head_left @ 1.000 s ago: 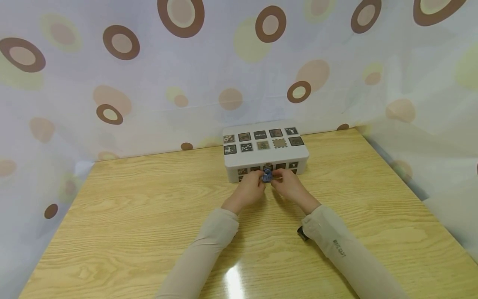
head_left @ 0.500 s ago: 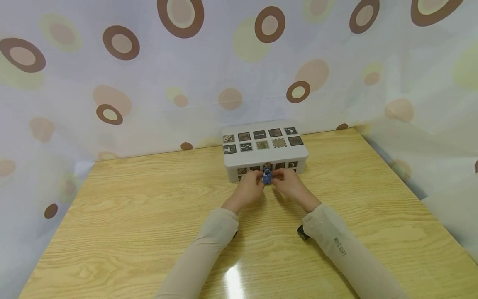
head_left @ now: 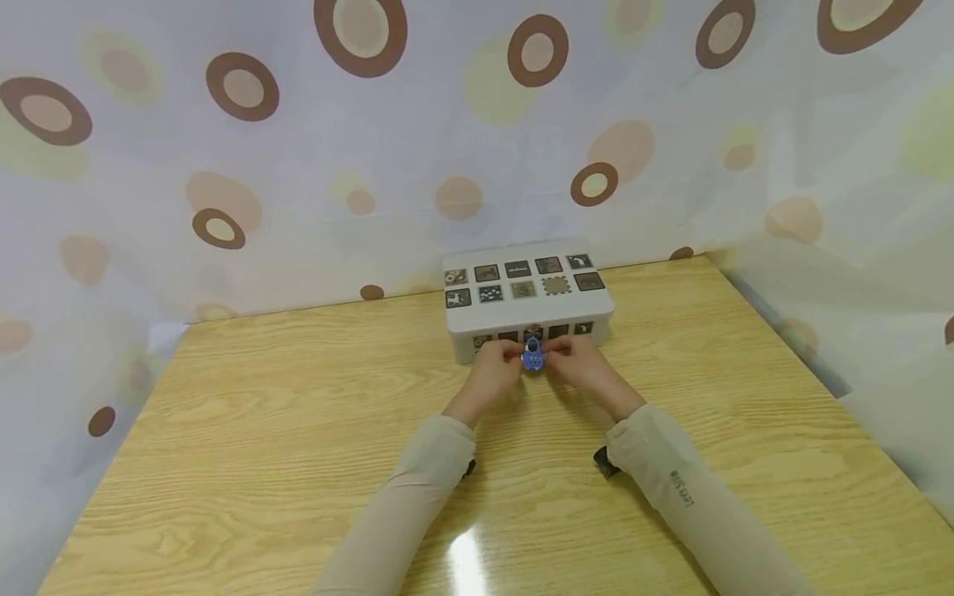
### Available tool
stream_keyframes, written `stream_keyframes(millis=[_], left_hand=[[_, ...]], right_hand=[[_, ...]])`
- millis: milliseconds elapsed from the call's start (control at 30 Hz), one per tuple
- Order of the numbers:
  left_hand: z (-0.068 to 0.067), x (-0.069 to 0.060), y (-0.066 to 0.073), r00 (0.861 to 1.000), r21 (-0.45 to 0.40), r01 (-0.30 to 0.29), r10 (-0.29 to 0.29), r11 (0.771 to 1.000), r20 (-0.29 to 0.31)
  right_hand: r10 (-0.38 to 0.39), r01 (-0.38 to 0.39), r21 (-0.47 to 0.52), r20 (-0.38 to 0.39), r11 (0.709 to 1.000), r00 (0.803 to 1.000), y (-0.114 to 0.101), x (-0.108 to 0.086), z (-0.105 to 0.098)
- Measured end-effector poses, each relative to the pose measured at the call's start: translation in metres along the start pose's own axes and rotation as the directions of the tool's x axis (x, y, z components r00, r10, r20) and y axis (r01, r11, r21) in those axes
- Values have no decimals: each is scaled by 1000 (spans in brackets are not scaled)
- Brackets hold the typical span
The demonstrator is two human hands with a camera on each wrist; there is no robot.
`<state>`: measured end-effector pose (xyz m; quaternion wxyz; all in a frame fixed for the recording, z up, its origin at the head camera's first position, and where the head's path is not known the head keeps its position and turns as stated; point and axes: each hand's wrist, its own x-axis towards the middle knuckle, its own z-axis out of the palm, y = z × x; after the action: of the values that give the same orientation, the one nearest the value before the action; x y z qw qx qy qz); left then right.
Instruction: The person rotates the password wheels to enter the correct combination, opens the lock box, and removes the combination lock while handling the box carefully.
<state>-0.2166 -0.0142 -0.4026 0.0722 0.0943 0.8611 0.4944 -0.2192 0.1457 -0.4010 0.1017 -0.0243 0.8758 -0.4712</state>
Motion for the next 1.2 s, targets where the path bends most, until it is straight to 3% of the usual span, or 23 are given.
stream_keyframes(millis=[200, 333, 567, 800, 1200], left_hand=[[1, 1, 2, 998, -61, 24, -27, 998, -49], [1, 1, 3, 996, -134, 71, -79, 988, -50], [3, 0, 6, 986, -317, 148, -166, 937, -30], [4, -1, 8, 980, -379, 180, -197, 908, -8], [5, 1, 5, 971, -521, 225, -235, 823, 48]], right_hand=[[7, -7, 67, -7, 998, 1000, 0, 2, -2], [10, -12, 130, 14, 991, 1000, -2, 1, -4], [53, -63, 214, 52, 975, 997, -4, 0, -5], [75, -87, 221, 66, 971, 995, 0, 5, -2], [82, -107, 270, 99, 957, 992, 1, 5, 3]])
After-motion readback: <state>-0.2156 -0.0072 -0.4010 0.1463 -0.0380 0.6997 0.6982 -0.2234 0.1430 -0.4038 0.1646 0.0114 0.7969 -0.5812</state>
